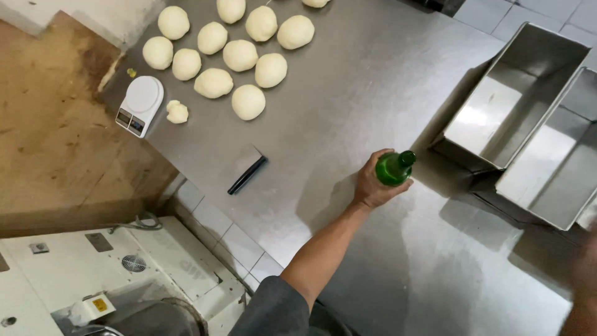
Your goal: Flattening dough balls using a glass bottle as a rolling pin and shaping them into loaves to place in metal tins.
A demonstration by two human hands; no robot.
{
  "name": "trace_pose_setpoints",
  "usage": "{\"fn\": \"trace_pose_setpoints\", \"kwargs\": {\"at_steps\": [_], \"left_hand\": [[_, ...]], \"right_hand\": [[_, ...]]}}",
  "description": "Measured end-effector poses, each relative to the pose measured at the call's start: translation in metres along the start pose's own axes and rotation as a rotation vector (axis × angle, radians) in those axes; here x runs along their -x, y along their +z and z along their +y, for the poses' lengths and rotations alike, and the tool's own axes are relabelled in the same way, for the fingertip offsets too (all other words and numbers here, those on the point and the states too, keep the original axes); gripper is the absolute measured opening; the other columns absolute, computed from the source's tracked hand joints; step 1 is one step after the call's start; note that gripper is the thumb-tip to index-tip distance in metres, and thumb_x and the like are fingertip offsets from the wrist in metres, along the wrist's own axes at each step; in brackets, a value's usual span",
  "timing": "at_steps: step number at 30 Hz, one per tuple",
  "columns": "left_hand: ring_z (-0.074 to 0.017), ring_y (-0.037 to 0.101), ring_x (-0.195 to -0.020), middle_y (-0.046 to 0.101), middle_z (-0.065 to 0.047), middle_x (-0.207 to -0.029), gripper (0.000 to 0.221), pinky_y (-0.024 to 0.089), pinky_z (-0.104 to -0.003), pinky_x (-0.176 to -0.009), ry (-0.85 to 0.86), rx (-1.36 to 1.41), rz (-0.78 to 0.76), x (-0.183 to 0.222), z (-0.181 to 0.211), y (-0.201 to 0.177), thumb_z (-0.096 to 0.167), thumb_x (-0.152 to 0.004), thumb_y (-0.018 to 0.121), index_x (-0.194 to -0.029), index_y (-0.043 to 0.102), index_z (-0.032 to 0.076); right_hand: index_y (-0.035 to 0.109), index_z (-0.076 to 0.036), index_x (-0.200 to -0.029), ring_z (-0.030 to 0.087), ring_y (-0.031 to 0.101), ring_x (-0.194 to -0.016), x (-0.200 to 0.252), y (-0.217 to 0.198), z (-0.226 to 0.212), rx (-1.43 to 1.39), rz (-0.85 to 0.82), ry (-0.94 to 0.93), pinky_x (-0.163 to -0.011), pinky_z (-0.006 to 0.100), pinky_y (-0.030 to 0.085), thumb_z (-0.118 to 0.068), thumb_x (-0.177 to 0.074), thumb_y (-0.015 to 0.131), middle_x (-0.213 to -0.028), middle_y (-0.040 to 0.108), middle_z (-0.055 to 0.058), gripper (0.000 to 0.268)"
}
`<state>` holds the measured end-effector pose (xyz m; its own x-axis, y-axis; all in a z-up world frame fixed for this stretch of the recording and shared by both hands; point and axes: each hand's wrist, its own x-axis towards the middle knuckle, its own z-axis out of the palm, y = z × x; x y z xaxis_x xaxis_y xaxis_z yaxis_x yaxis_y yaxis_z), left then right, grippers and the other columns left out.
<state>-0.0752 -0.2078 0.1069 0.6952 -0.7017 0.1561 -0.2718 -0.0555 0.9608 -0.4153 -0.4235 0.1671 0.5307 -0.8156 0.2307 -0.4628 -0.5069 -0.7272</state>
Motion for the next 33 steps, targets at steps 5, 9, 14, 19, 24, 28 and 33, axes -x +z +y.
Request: {"fn": "trace_pose_setpoints", "kwargs": {"at_steps": [5,9,14,19,24,28,33], "left_hand": [[-0.0273,0.072,-0.115,0.070,-0.008,-0.125,0.081,0.060,-0.041,-0.102,0.204,-0.084,-0.048,0.051,-0.006,-0.058,0.035,-0.074,0.094,-0.140,0.055,0.013],[-0.0289,0.071,-0.117,0.070,-0.011,-0.127,0.081,0.060,-0.041,-0.102,0.197,0.021,-0.103,0.116,-0.016,-0.145,0.033,-0.074,0.094,-0.141,0.054,0.011],[-0.0192,0.071,-0.109,0.070,-0.008,-0.120,0.078,0.061,-0.038,-0.096,-0.356,0.343,-0.098,0.186,-0.011,-0.271,0.028,-0.068,0.094,-0.133,0.055,0.011],[-0.0217,0.072,-0.102,0.071,-0.011,-0.114,0.075,0.060,-0.038,-0.091,-0.447,0.323,0.052,0.207,-0.011,-0.387,0.021,-0.062,0.097,-0.126,0.061,0.007],[-0.0259,0.070,-0.111,0.069,-0.015,-0.123,0.076,0.059,-0.041,-0.097,-0.316,0.168,0.195,0.218,-0.032,-0.455,0.013,-0.063,0.096,-0.129,0.059,0.004],[-0.0302,0.066,-0.115,0.065,-0.018,-0.126,0.078,0.056,-0.043,-0.101,-0.200,0.144,0.319,0.220,-0.045,-0.486,0.008,-0.066,0.093,-0.132,0.052,0.002],[-0.0314,0.064,-0.115,0.063,-0.019,-0.128,0.082,0.054,-0.045,-0.101,-0.208,0.127,0.329,0.219,-0.065,-0.499,0.009,-0.064,0.092,-0.133,0.049,0.001]], "right_hand": [[0.067,0.002,-0.126,0.026,0.070,-0.111,0.028,0.123,-0.121,-0.177,-0.137,0.170,-0.093,0.037,0.061,-0.014,-0.107,0.064,-0.119,0.072,0.019,0.025],[0.057,-0.001,-0.137,0.025,0.069,-0.114,0.002,0.218,-0.194,-0.396,-0.334,0.311,-0.097,0.040,0.058,-0.018,-0.101,0.064,-0.126,0.069,0.016,0.040],[0.046,-0.002,-0.149,0.025,0.063,-0.125,-0.036,0.368,-0.274,-0.526,-0.752,0.561,-0.105,0.039,0.055,-0.027,-0.097,0.064,-0.139,0.061,0.017,0.060],[0.030,-0.003,-0.155,0.026,0.057,-0.124,-0.086,0.521,-0.347,-0.645,-0.685,0.738,-0.102,0.043,0.054,-0.033,-0.093,0.071,-0.143,0.052,0.015,0.080],[0.047,0.004,-0.148,0.033,0.063,-0.108,-0.128,0.594,-0.424,-0.802,-0.531,0.900,-0.078,0.046,0.054,-0.043,-0.085,0.075,-0.139,0.059,0.025,0.084],[0.042,0.007,-0.140,0.035,0.061,-0.108,-0.135,0.612,-0.430,-0.463,-0.139,1.103,-0.081,0.048,0.058,-0.035,-0.080,0.092,-0.129,0.056,0.023,0.088],[0.049,0.002,-0.140,0.031,0.064,-0.115,-0.116,0.589,-0.404,-0.684,-0.186,0.974,-0.090,0.046,0.057,-0.024,-0.075,0.089,-0.131,0.063,0.018,0.081]]}}
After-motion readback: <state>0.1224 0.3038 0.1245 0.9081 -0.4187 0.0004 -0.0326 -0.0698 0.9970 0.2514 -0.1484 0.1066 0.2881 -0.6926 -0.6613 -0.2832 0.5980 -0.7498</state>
